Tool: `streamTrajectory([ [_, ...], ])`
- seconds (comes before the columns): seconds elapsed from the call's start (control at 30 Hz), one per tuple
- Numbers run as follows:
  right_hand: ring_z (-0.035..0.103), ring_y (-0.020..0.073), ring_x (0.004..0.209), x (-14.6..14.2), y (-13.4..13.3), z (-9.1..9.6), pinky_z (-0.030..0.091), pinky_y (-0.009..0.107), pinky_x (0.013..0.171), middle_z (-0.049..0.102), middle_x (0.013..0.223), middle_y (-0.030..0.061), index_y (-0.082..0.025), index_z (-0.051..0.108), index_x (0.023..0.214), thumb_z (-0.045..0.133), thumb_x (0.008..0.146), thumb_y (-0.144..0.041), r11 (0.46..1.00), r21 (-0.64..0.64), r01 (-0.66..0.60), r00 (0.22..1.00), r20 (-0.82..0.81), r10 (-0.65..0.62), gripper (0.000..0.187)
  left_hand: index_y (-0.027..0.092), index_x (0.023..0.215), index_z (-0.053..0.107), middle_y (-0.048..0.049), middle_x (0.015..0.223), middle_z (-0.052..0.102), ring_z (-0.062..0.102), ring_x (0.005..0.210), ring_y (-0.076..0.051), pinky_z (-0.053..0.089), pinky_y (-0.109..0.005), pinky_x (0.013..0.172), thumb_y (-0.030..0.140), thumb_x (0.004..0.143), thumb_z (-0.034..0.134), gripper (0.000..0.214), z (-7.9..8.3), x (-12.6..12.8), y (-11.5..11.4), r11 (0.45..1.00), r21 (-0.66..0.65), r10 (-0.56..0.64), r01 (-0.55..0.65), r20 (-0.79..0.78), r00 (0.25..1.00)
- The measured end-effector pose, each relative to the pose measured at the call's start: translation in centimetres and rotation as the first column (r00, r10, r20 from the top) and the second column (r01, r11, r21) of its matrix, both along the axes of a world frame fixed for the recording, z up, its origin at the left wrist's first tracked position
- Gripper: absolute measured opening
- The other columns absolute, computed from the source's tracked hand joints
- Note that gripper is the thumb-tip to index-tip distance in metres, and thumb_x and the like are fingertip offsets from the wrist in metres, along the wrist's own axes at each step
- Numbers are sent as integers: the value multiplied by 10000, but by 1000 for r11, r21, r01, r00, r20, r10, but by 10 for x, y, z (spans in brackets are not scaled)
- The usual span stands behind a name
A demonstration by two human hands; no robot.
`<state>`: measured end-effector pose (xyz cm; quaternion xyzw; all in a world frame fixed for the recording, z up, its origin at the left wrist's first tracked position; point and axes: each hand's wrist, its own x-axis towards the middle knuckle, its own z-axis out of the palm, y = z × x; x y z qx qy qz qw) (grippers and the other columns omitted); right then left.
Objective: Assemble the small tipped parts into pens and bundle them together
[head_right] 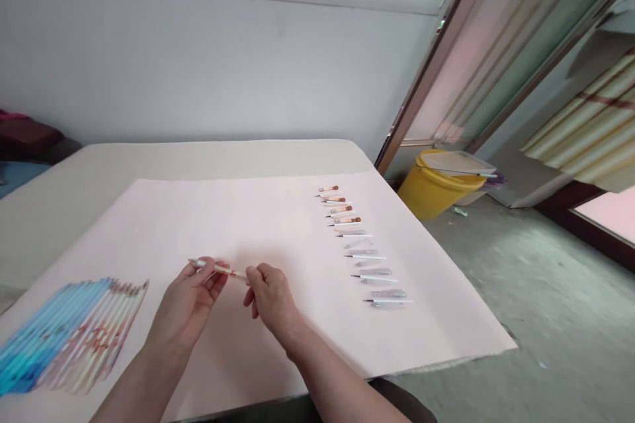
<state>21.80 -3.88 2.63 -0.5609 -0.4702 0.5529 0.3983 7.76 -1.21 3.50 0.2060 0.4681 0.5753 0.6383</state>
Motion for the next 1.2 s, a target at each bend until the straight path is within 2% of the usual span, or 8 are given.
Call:
streamTrajectory([
  [0.17,464,70,435,-2,-3,0,361,182,418,531,608,-51,-204,521,828,513,792,-251,992,109,65,993,93,-75,60,159,752,581,-43,781,638,634,763,-148,522,-278,713,158,703,668,100,3,1,1,999,-15,29,-29,9,1000],
  [0.4,446,63,386,-2,-1,2,337,191,398,562,579,-21,-181,508,698,428,861,-358,997,52,48,997,55,-51,254,153,739,580,-40,771,633,626,762,-139,512,-275,731,166,704,669,97,6,2,0,1000,-24,10,-10,9,1000],
  [0.67,379,56,349,3,0,-2,252,199,379,526,530,-28,-166,518,737,428,837,-379,972,-212,-102,944,-329,27,252,157,759,594,-30,782,628,622,768,-138,506,-254,692,185,667,703,146,4,1,0,1000,7,-18,18,-14,1000],
  [0.8,466,89,461,-1,-3,-1,306,215,455,562,626,-12,-189,520,794,496,810,-329,1000,-16,4,998,60,-3,142,158,765,597,-32,786,628,620,762,-135,507,-257,700,180,666,702,146,3,1,0,1000,7,-2,2,-11,1000],
  [0.9,517,123,603,-6,-6,-2,309,231,545,582,708,-4,-214,520,793,563,763,-239,968,253,-1,903,416,-107,58,156,772,601,-33,788,625,616,758,-134,505,-260,705,178,668,701,146,3,1,0,1000,-2,-12,12,-12,1000],
  [0.97,515,121,583,-8,-8,-2,297,233,538,581,693,0,-210,506,734,526,791,-240,967,251,-41,890,449,-79,67,154,770,599,-28,784,618,612,759,-132,500,-253,701,184,670,702,146,4,1,0,1000,1,-24,24,-22,999],
  [1.07,474,91,442,-5,-8,-2,288,217,460,578,622,-1,-197,496,703,433,846,-301,993,14,-121,983,142,117,187,152,752,597,-12,767,599,603,754,-120,489,-230,685,200,669,708,147,5,2,0,999,17,-27,27,-27,999],
  [1.2,439,66,380,0,-7,0,259,196,404,593,590,3,-170,536,776,413,852,-361,950,-159,-268,917,-346,201,239,152,753,602,-11,765,591,597,763,-124,482,-228,667,224,669,710,155,8,2,-1,999,31,-42,43,-21,999],
])
